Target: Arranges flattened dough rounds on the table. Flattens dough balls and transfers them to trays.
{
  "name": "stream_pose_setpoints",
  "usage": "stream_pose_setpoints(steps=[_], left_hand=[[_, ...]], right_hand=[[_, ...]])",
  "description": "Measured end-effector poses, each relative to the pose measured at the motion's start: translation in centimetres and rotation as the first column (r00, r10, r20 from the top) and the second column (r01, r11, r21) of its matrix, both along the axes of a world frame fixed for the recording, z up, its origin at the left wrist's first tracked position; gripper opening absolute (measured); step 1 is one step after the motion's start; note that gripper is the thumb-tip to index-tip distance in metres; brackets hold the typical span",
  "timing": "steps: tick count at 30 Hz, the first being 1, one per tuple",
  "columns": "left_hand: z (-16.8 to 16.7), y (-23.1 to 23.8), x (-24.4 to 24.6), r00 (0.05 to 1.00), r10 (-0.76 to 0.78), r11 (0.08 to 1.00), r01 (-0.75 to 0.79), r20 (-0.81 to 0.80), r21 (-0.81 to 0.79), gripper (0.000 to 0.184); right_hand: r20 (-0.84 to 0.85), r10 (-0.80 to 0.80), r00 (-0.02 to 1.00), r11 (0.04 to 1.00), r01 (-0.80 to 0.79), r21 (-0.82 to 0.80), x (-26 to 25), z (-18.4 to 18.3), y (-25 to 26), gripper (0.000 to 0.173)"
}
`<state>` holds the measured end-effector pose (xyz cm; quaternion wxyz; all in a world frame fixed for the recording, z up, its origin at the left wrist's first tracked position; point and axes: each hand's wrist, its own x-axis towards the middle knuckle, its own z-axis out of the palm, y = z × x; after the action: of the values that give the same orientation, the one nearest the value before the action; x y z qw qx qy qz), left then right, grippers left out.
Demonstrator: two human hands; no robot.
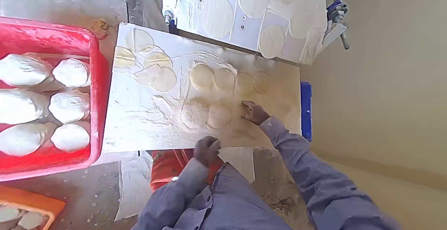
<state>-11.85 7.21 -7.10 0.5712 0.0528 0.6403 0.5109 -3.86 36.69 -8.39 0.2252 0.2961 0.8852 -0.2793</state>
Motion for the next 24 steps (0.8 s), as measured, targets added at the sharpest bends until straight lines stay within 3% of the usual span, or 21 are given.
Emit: stream_pose_setpoints(steps=[2,5,8,13,16,20,22,24], left_hand=[[-0.7,4.9,2.6,0.987,-0.013,0.99,0.035,0.159,-0.137,0.032],[-2.4,9.3,4.7,0.993,-0.012,0.953,0.047,0.12,-0.299,0.035],[-3.6,10.9,5.5,0.998,-0.051,0.941,0.04,-0.024,-0.335,0.033],[-4.2,10.5,6.3,0.996,0.015,0.938,-0.044,-0.086,-0.343,0.027],[-3.5,8.3,6.2,0.99,0.049,0.942,-0.089,-0.131,-0.325,0.028],[-3.0,3.9,5.6,0.968,0.15,0.941,-0.203,-0.203,-0.272,0.026],[-2.7,2.1,5.1,0.928,0.271,0.935,-0.317,-0.254,-0.161,0.023],[-2.5,1.0,4.2,0.86,0.419,0.901,-0.433,-0.291,0.021,0.024]], right_hand=[[0.067,0.195,0.979,0.98,-0.196,0.019,-1.0,-0.5,0.7,0.075],[0.149,0.362,0.92,0.931,-0.366,-0.003,-2.0,-0.2,0.8,0.077],[0.235,0.4,0.886,0.915,-0.401,-0.043,-3.2,0.6,1.0,0.069],[0.337,0.463,0.82,0.887,-0.432,-0.165,-4.1,-0.3,1.5,0.059],[0.271,0.452,0.85,0.892,-0.431,-0.137,-2.9,-0.5,1.7,0.061],[-0.036,0.256,0.966,0.953,-0.258,-0.161,0.4,0.5,0.7,0.052],[-0.178,0.145,0.973,0.973,-0.173,-0.15,1.5,1.3,-0.5,0.053],[-0.203,0.104,0.974,0.982,-0.133,-0.136,1.1,3.9,-2.7,0.055]])
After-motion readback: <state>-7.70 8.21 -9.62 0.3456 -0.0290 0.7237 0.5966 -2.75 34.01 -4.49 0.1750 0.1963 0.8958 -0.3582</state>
